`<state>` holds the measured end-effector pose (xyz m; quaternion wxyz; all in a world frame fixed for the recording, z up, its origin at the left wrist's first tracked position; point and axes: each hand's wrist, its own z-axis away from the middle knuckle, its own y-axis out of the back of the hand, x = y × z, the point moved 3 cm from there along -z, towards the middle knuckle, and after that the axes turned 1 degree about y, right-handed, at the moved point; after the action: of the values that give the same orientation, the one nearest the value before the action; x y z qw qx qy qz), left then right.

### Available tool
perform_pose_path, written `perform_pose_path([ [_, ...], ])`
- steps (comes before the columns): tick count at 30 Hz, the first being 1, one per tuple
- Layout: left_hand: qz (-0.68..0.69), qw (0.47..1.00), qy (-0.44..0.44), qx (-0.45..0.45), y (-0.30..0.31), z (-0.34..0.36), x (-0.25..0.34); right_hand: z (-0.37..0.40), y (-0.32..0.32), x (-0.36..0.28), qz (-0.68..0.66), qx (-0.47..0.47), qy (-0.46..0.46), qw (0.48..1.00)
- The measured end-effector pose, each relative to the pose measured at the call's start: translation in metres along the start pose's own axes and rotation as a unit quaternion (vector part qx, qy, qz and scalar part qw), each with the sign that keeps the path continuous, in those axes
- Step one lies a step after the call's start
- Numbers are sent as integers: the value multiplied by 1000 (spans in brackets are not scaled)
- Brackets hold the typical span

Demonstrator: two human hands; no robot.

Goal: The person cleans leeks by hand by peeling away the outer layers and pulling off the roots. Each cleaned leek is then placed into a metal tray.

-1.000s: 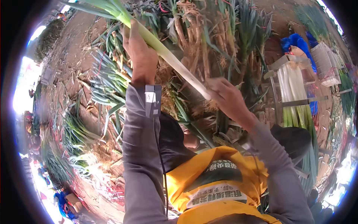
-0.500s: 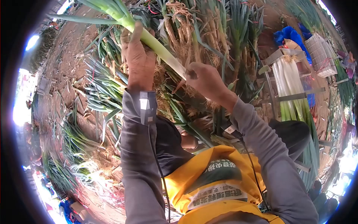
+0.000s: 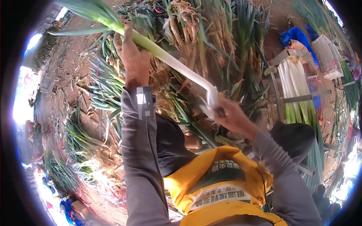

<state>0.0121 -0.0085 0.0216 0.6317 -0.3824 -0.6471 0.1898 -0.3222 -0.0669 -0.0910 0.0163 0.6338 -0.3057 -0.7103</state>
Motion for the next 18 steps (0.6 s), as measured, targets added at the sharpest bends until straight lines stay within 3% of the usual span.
perform_pose_path([
  [2,-48,998,14,-24,8,0,5,46,-30,83,156,-105,-77,979],
  [3,-182,981,-17,-59,22,0,3,74,-43,118,196,-268,-108,937],
  [4,-120,991,9,-57,25,-4,3,87,-56,137,232,-420,-132,867],
  [5,-321,931,-146,-94,30,-6,3,77,-61,121,234,-416,-117,871],
  [6,-501,807,-290,-115,31,-1,3,61,-56,79,178,-287,-74,938],
  [7,-261,954,-138,-53,18,4,6,45,-47,44,116,-149,-27,982],
  [8,11,999,31,2,-2,11,3,22,-40,25,50,-106,30,993],
  [9,5,999,14,-37,-3,10,-2,-1,-30,6,-19,-61,81,995],
  [10,7,999,17,-47,-3,12,-7,-20,-21,-14,-171,-47,-24,984],
  [11,14,997,55,-56,-4,16,-18,-38,-15,-29,-319,-30,-129,938],
  [12,22,993,97,-63,-6,24,-27,-53,-12,-35,-401,31,2,915],
  [13,3,984,163,-71,-12,41,-27,-70,-12,-39,-500,55,59,862],
  [14,0,983,148,-106,-9,48,-40,-76,1,-73,-527,106,34,842],
  [16,-184,958,128,-179,0,65,-50,-94,1,-77,-606,144,-26,782],
  [17,-155,949,235,-145,-13,85,-49,-95,8,-84,-625,161,-77,760],
  [18,-131,924,341,-114,-27,105,-48,-98,13,-86,-597,180,-44,781],
])
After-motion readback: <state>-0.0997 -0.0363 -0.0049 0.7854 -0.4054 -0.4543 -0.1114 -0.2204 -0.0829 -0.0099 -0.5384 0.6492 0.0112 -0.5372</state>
